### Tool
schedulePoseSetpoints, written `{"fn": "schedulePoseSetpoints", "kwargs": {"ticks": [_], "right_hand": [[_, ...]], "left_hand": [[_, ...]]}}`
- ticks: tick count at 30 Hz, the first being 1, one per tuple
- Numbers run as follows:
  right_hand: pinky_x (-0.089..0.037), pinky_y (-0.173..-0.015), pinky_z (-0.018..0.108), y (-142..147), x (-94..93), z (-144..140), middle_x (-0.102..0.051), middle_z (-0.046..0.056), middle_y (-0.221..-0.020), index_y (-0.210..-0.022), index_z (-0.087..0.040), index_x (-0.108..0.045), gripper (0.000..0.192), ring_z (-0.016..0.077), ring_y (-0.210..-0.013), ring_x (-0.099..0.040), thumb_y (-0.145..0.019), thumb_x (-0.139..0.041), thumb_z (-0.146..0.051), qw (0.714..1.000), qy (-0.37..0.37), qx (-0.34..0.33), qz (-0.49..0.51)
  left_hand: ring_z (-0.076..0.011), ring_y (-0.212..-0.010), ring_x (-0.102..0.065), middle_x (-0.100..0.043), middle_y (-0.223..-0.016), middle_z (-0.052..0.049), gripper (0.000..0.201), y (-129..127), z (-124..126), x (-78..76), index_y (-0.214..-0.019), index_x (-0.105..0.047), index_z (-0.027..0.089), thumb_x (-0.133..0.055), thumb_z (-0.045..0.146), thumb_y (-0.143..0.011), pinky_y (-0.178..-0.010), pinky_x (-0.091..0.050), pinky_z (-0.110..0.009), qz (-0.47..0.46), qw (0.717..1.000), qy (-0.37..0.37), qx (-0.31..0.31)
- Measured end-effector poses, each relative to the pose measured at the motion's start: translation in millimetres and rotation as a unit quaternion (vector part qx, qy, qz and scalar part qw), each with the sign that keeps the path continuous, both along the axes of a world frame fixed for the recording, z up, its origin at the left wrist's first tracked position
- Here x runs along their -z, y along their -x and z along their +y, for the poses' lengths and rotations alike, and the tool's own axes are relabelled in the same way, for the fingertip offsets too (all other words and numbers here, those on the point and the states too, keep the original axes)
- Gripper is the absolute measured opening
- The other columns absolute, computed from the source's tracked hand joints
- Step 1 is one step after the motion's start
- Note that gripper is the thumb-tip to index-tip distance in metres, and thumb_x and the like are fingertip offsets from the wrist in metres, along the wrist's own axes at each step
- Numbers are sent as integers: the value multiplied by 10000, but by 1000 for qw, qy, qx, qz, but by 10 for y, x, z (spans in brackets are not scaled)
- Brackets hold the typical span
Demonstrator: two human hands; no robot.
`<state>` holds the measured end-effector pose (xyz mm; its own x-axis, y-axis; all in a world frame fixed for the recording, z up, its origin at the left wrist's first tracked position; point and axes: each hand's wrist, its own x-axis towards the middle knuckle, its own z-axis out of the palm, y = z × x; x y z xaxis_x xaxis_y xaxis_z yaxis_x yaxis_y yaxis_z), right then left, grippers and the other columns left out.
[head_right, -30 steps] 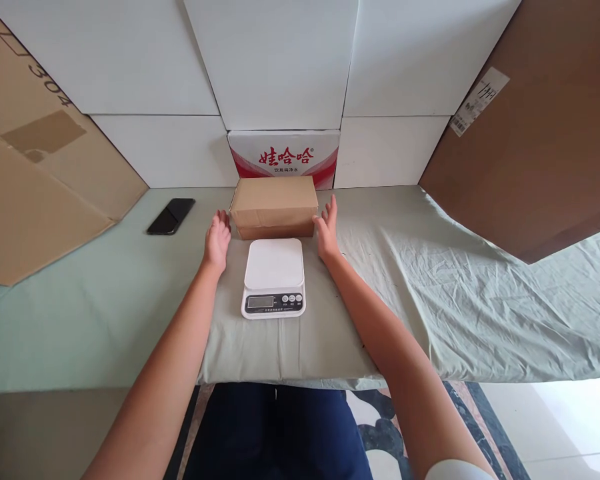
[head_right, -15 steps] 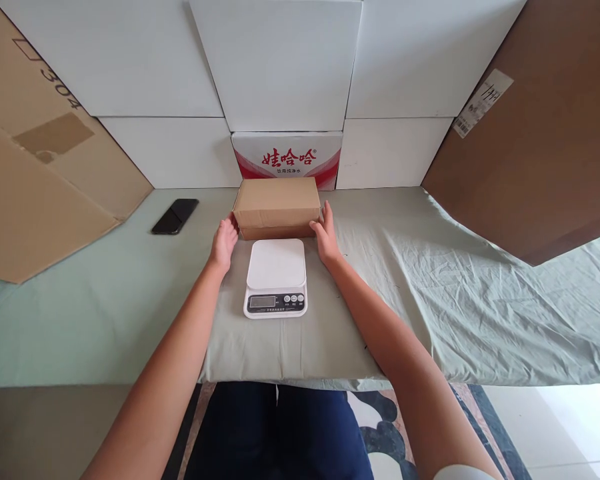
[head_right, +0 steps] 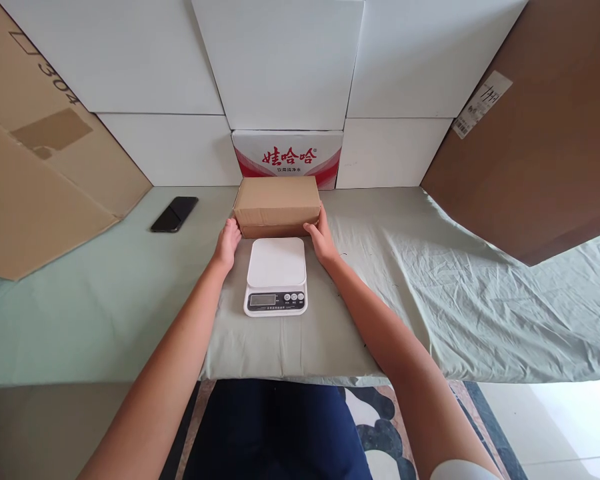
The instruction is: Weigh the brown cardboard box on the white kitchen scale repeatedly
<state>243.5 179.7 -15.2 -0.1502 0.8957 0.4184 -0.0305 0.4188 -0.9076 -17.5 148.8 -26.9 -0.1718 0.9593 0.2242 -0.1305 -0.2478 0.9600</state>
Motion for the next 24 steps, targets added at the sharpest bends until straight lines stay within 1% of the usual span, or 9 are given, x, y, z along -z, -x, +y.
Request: {"fn": "schedulePoseSetpoints", "kwargs": {"ticks": [2, 4, 8, 14, 19, 24], "right_hand": [[-122, -1388, 523, -2, 0, -1, -248, -80, -1766, -1620, -358, -251, 836, 271, -1660, -188, -845, -561, -405, 1000, 26, 6, 3], [-85, -1391, 528, -4, -8, -5, -186, -85, -1784, -1640, -359, -184, 890, 263, -1674, -145, -839, -569, -417, 999, 42, 7, 6], [-71, -1396, 503, -7, -40, -29, -164, -96, -1789, -1646, -362, -184, 895, 254, -1680, -118, -844, -578, -416, 1000, 25, 0, -1], [-124, -1395, 503, -17, -35, -36, -154, -133, -1787, -1660, -396, -117, 944, 248, -1669, -162, -845, -591, -429, 999, 27, -19, 6], [-156, -1391, 501, -26, 5, -15, -163, -125, -1786, -1656, -401, -130, 917, 254, -1667, -189, -858, -581, -436, 1000, 13, -26, -3], [-140, -1394, 481, -20, 21, -4, -173, -116, -1786, -1654, -385, -156, 915, 244, -1669, -181, -847, -588, -406, 1000, 5, -21, 1]], "left_hand": [[-322, -1585, -383, -536, -1621, -115, 889, -2, -3, -6, -1481, -581, 244, -498, 861, -847, -1302, -309, -460, 4, 1000, -3, 4], [-319, -1586, -383, -533, -1624, -113, 869, -3, -4, -9, -1480, -579, 244, -482, 849, -864, -1300, -313, -461, 6, 1000, -2, 4], [-315, -1587, -382, -522, -1634, -107, 840, -1, -2, -6, -1469, -588, 244, -475, 832, -879, -1298, -317, -456, 10, 1000, 1, -1], [-313, -1569, -415, -559, -1604, -99, 801, -12, -9, 7, -1475, -583, 263, -482, 808, -897, -1286, -338, -465, 8, 1000, -3, -5], [-305, -1566, -423, -542, -1620, -89, 777, -21, -7, 18, -1461, -589, 269, -479, 801, -905, -1294, -326, -461, 6, 1000, 1, -10], [-297, -1565, -424, -571, -1592, -104, 767, -18, -1, 33, -1434, -604, 245, -521, 785, -896, -1294, -330, -450, -3, 1000, -5, -9]]}}
